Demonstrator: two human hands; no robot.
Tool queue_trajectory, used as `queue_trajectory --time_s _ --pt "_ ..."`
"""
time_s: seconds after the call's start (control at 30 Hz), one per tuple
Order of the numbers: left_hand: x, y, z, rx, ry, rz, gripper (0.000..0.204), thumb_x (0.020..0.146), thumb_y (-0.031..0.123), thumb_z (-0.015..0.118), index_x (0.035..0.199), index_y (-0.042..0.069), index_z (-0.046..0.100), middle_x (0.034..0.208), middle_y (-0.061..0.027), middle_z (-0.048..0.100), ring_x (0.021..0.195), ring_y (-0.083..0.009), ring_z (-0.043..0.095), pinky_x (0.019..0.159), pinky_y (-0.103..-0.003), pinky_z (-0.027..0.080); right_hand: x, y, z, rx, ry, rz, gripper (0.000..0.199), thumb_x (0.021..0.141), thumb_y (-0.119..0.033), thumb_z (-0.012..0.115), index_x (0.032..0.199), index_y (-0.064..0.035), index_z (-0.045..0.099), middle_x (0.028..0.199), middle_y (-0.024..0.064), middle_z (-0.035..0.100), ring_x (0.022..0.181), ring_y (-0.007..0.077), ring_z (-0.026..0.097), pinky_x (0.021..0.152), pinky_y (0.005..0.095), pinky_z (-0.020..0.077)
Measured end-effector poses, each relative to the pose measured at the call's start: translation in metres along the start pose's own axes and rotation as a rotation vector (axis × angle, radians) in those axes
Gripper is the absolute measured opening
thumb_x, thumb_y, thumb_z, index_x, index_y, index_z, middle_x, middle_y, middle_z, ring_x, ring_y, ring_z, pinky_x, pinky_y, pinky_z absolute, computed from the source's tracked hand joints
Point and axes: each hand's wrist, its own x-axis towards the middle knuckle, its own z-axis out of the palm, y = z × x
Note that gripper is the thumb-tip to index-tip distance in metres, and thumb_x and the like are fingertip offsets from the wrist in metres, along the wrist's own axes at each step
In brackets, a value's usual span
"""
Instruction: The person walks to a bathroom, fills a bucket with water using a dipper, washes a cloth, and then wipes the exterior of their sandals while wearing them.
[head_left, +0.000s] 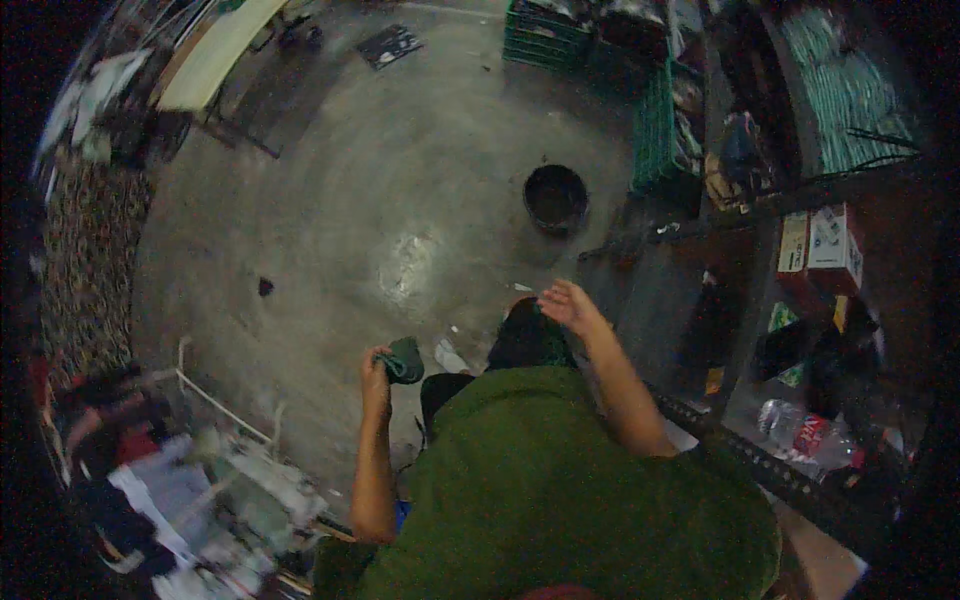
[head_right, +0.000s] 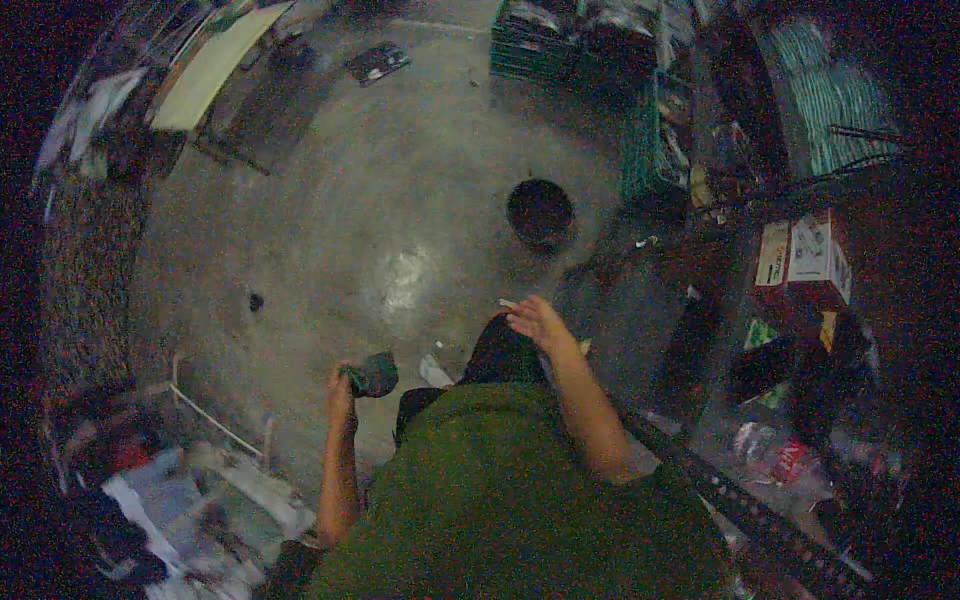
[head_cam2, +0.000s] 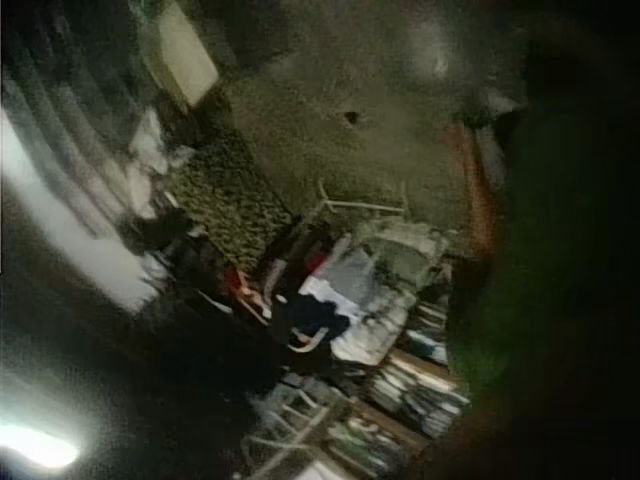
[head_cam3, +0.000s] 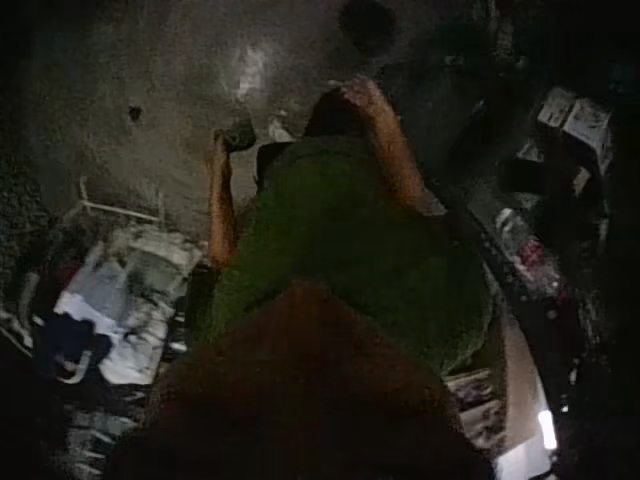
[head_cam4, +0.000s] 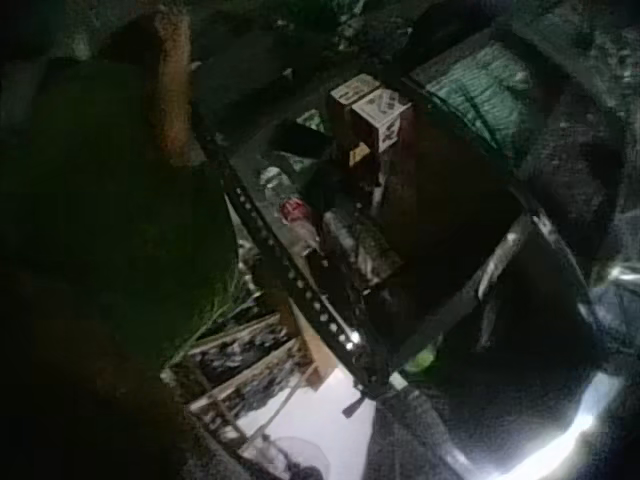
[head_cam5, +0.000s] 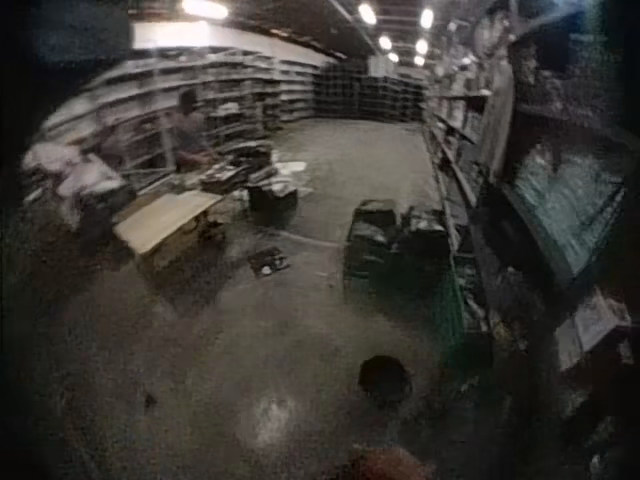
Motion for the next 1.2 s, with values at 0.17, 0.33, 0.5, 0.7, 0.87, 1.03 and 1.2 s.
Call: queue_trajectory --time_s 0.17,0.33,0.5,0.7,0.87,1.03,1.2 --pt "0.138 0.041 0.066 0.228 -0.233 -0.115 0.021 0.087 0.018 0.037 0.090 0.005 0.053 0.083 -0.0037 0.052 0.074 -0.0135 0.050 0.065 -0.026 0.040 0.089 -0.047 -0.043 0.211 0.267 -0.073 0.053 0.079 -0.035 0.060 0.113 -0.0015 0.037 0.108 0.0152 0.049 0.097 0.0310 0.054 0.085 0.0413 0.0460" --pt "0.248 0.024 0.151 0.662 -0.190 -0.172 0.024 0.087 0.021 0.038 0.090 0.005 0.055 0.082 -0.0050 0.054 0.071 -0.0147 0.050 0.066 -0.027 0.039 0.254 -0.053 -0.131 0.235 0.370 0.088 0.073 0.073 -0.042 0.065 0.129 -0.0134 0.029 0.112 0.0138 0.046 0.096 0.0278 0.054 0.081 0.0384 0.0463" --pt "0.311 -0.002 0.243 0.772 -0.327 -0.368 0.023 0.086 0.019 0.041 0.092 0.002 0.055 0.082 -0.0068 0.055 0.068 -0.0153 0.049 0.063 -0.028 0.039 0.399 -0.016 -0.195 0.290 0.480 0.161 0.082 0.067 -0.046 0.069 0.132 -0.0179 0.027 0.116 0.0125 0.045 0.095 0.0255 0.052 0.084 0.0400 0.0423" --pt "0.376 -0.022 0.263 0.834 -0.459 -0.524 0.023 0.083 0.016 0.042 0.096 0.002 0.054 0.079 -0.0087 0.056 0.069 -0.0160 0.052 0.065 -0.028 0.042 0.502 0.016 -0.185 0.629 0.555 -0.041 0.051 0.071 -0.034 0.067 0.112 -0.0088 0.049 0.112 0.0111 0.049 0.098 0.0250 0.050 0.086 0.0395 0.0400" --pt "0.418 -0.016 0.279 1.000 -0.425 -0.513 0.023 0.084 0.018 0.043 0.097 0.002 0.054 0.078 -0.0085 0.057 0.069 -0.0168 0.054 0.067 -0.028 0.044 0.530 0.016 -0.194 -0.086 0.568 -0.354 0.039 0.074 -0.022 0.062 0.108 -0.0059 0.052 0.101 0.0079 0.054 0.099 0.0213 0.048 0.086 0.0394 0.0387" --pt "0.414 0.006 0.296 1.279 -0.467 -0.454 0.037 0.085 0.028 0.047 0.106 -0.001 0.054 0.079 -0.0103 0.059 0.074 -0.0196 0.057 0.067 -0.031 0.045 0.525 0.035 -0.234 -0.091 0.647 -0.397 0.036 0.072 -0.018 0.061 0.103 -0.0028 0.054 0.098 0.0077 0.053 0.096 0.0210 0.047 0.078 0.0398 0.0408" --pt "0.387 0.037 0.159 1.352 -0.347 -0.336 0.040 0.085 0.028 0.047 0.112 0.000 0.052 0.082 -0.0148 0.060 0.077 -0.0240 0.058 0.067 -0.036 0.044 0.455 -0.111 -0.134 0.164 0.656 0.155 0.036 0.072 -0.024 0.060 0.100 -0.0016 0.055 0.104 0.0081 0.052 0.095 0.0237 0.048 0.075 0.0394 0.0416"
